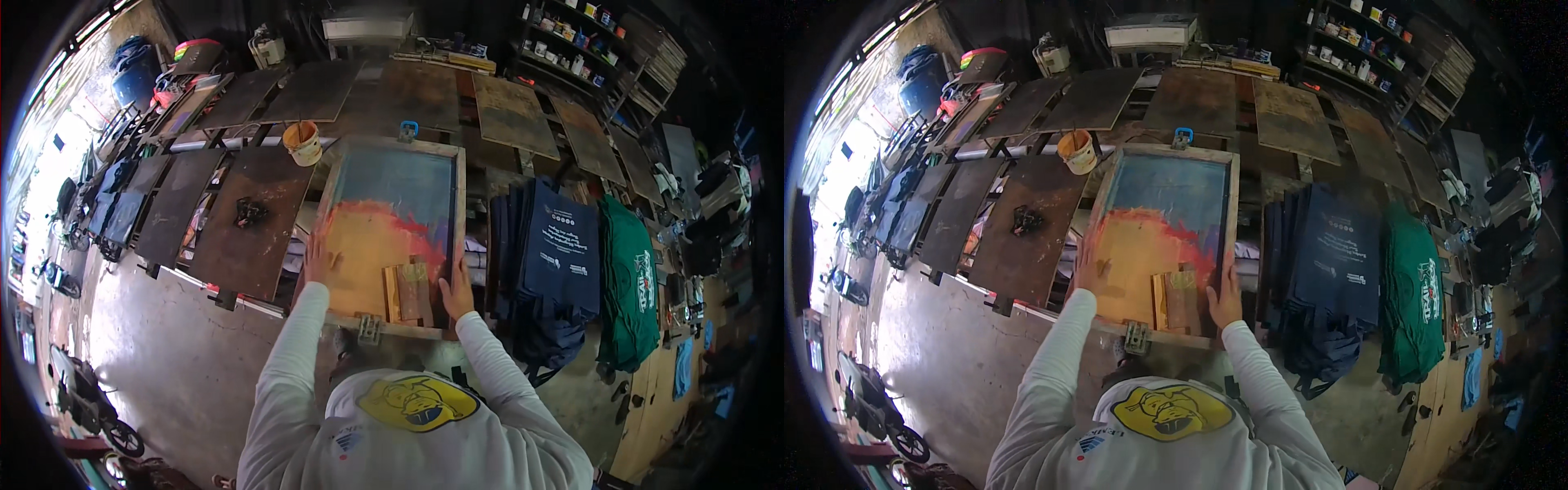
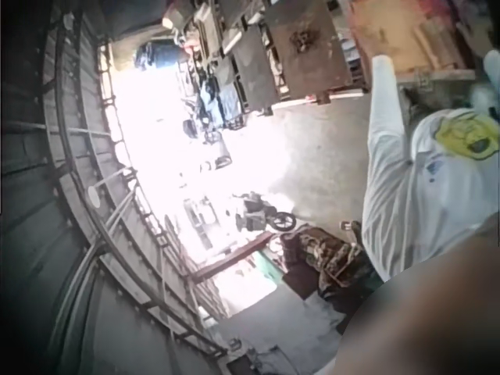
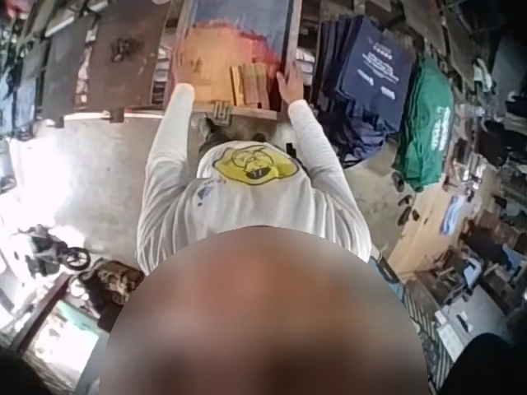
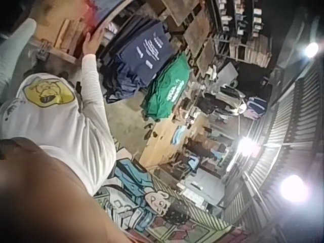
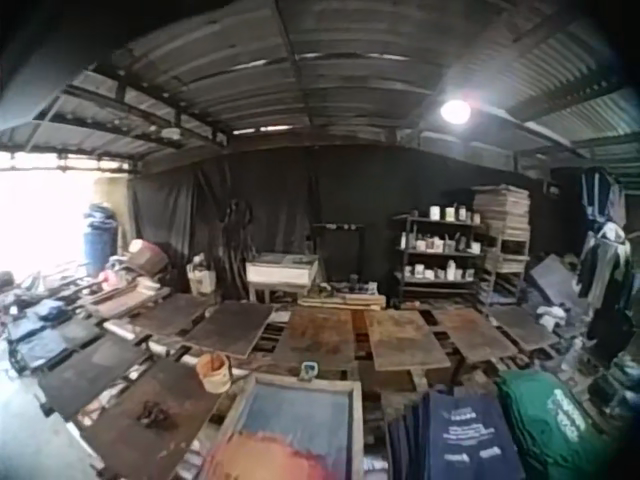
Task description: The person is scooping ink or emulsion from a bucket and applying it to a screen printing frame, then spreading it manually.
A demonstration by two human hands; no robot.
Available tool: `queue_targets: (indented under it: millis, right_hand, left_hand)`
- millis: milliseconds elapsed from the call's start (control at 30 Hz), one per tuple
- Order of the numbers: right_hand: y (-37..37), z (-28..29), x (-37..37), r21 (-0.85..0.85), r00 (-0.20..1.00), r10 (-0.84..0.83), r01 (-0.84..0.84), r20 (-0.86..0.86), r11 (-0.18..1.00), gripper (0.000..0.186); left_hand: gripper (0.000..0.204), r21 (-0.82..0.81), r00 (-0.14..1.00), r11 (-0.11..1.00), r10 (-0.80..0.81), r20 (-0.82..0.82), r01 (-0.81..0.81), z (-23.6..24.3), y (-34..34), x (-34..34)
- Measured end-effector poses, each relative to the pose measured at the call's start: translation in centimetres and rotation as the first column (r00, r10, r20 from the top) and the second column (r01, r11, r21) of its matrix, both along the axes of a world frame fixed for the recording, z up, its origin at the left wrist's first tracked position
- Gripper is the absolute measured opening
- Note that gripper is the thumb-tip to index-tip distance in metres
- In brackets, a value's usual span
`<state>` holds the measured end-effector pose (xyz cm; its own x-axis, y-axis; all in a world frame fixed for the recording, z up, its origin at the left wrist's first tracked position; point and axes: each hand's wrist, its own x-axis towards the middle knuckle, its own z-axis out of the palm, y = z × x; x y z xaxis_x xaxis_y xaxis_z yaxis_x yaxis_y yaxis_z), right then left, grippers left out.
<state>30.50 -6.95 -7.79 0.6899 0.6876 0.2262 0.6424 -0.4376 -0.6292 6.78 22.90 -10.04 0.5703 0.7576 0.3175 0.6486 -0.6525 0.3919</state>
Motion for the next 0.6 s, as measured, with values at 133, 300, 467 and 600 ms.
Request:
queue_targets:
  millis: [133, 300, 467, 600]
  right_hand:
    - [0.4, -1.0, -0.5, -0.022, 1.000, -0.015, 0.015, 0.002, 1.000, 0.072]
    - [0.9, -0.1, -1.3, -0.114, 0.993, -0.112, 0.116, 0.041, 0.987, 0.065]
    - [1.5, 0.2, -1.9, -0.160, 0.974, -0.210, 0.222, 0.090, 0.962, 0.054]
    - [1.6, 0.1, -2.3, -0.065, 0.942, -0.296, 0.309, 0.159, 0.949, 0.043]
  left_hand:
    - [0.087, -0.072, 0.975, 0.993, -0.110, -0.193, 0.098, -0.1, 1.9, -1.7]
    - [0.085, -0.114, 0.963, 0.991, -0.102, -0.250, 0.075, -0.8, 1.8, 0.1]
    - [0.060, -0.183, 0.752, 0.729, -0.643, 0.145, 0.659, 0.3, -2.6, 8.4]
    - [0.040, -0.159, 0.525, 0.501, -0.819, 0.230, 0.851, 1.9, -6.4, 14.6]
